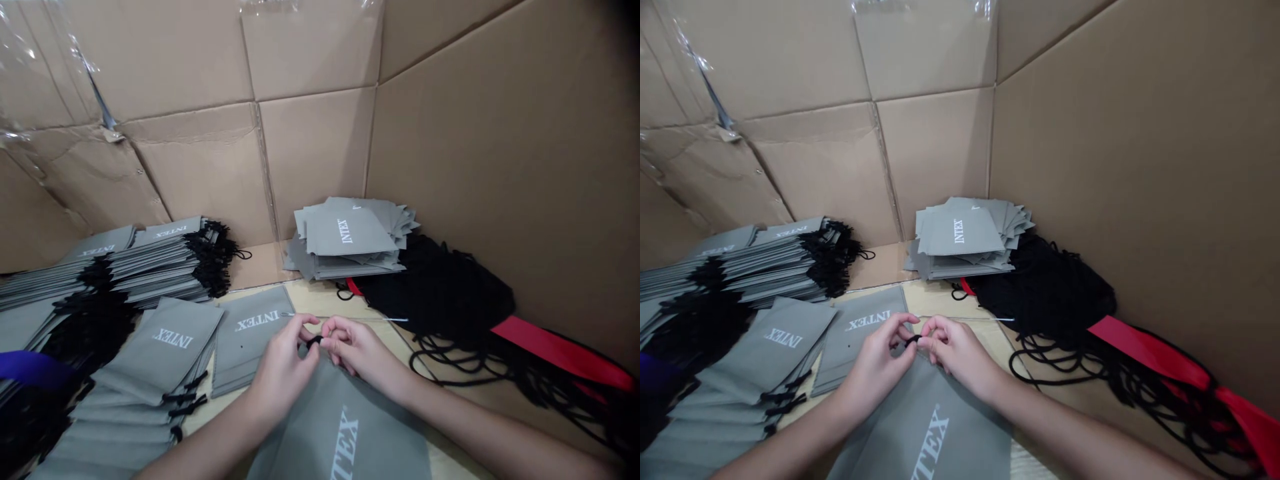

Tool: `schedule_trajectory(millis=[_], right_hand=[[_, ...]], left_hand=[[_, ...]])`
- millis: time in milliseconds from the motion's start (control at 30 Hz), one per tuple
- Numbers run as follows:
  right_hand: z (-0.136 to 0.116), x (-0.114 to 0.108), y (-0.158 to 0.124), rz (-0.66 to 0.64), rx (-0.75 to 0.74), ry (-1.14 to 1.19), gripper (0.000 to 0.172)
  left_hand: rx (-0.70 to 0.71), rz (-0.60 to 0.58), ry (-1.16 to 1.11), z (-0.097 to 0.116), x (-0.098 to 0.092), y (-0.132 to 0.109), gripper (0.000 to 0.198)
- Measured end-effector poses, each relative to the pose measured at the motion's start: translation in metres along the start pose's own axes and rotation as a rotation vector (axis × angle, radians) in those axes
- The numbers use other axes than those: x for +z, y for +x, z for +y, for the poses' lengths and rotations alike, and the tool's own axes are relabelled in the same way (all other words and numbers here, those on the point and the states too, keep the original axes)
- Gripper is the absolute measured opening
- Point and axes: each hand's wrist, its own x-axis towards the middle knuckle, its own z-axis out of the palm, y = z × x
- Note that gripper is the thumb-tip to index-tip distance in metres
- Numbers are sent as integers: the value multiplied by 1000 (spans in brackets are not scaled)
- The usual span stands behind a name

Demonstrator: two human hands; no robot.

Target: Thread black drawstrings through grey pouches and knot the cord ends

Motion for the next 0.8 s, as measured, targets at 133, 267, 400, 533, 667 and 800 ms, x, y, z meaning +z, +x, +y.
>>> schedule_trajectory(millis=[133, 267, 400, 533, 667, 800], right_hand=[[-6, 4, -4, 60, -90, -142, 9], [-7, 4, -8, 101, -212, -333, 8], [-7, 3, -11, 143, -252, -440, 10], [-10, 2, -12, 141, -211, -378, 16], [-11, 0, -9, 116, -159, -182, 21], [-7, -7, -6, 128, -185, -104, 19]], left_hand=[[95, -4, 101, 3, -3, -2, 29], [60, 14, 79, 2, -3, 0, 27], [-11, -3, 57, 1, -3, 1, 15], [-17, -37, 21, 2, -6, 0, 9], [-29, -49, -67, 0, -6, 2, 8], [-47, -68, -140, -2, -5, 4, 9]])
